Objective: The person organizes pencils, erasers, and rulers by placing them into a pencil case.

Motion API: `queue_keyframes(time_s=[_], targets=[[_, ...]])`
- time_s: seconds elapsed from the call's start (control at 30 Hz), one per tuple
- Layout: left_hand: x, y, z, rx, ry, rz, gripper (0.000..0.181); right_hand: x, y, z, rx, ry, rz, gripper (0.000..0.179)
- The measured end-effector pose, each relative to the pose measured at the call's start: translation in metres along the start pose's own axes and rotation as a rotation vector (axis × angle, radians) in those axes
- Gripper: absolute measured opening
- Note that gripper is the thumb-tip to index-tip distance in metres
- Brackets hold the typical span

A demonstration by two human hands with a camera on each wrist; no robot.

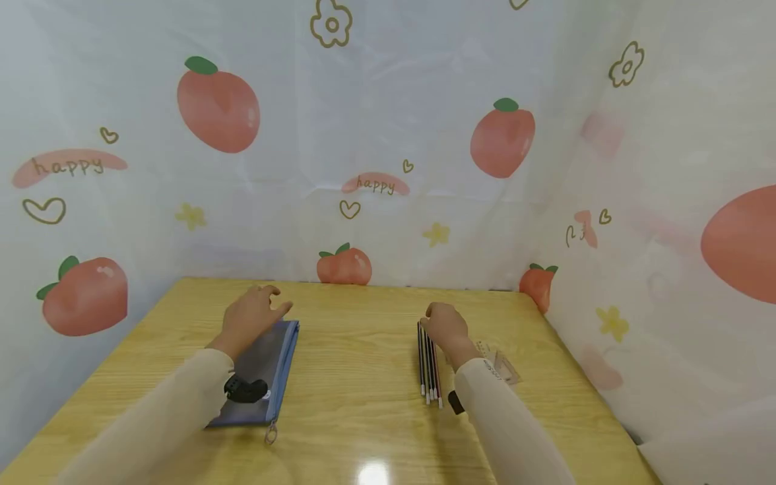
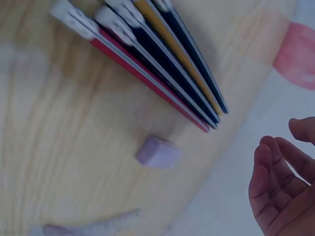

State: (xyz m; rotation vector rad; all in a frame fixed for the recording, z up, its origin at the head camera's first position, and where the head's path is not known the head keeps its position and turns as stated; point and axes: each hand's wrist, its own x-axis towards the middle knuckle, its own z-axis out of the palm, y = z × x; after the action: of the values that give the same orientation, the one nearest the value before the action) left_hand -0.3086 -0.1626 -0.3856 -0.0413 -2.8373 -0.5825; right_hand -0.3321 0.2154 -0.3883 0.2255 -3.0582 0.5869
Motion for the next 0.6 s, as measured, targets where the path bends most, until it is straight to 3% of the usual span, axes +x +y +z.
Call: queue_keyframes(time_s=[0.17,0.3,0.6], targets=[[-0.022,0.0,0.019,-0.034,-0.068,-0.075,0.061,-0.008,0.004,0.016,0.025,-0.008,0.013,0.026],[-0.044,0.001,0.029,-0.061,-0.089,-0.086,0.063,-0.012,0.005,0.027,0.02,-0.002,0.011,0.023],[-0.075,0.001,0.042,-0.05,-0.06,-0.079,0.058,-0.013,0.004,0.04,0.026,0.01,0.021,0.015]])
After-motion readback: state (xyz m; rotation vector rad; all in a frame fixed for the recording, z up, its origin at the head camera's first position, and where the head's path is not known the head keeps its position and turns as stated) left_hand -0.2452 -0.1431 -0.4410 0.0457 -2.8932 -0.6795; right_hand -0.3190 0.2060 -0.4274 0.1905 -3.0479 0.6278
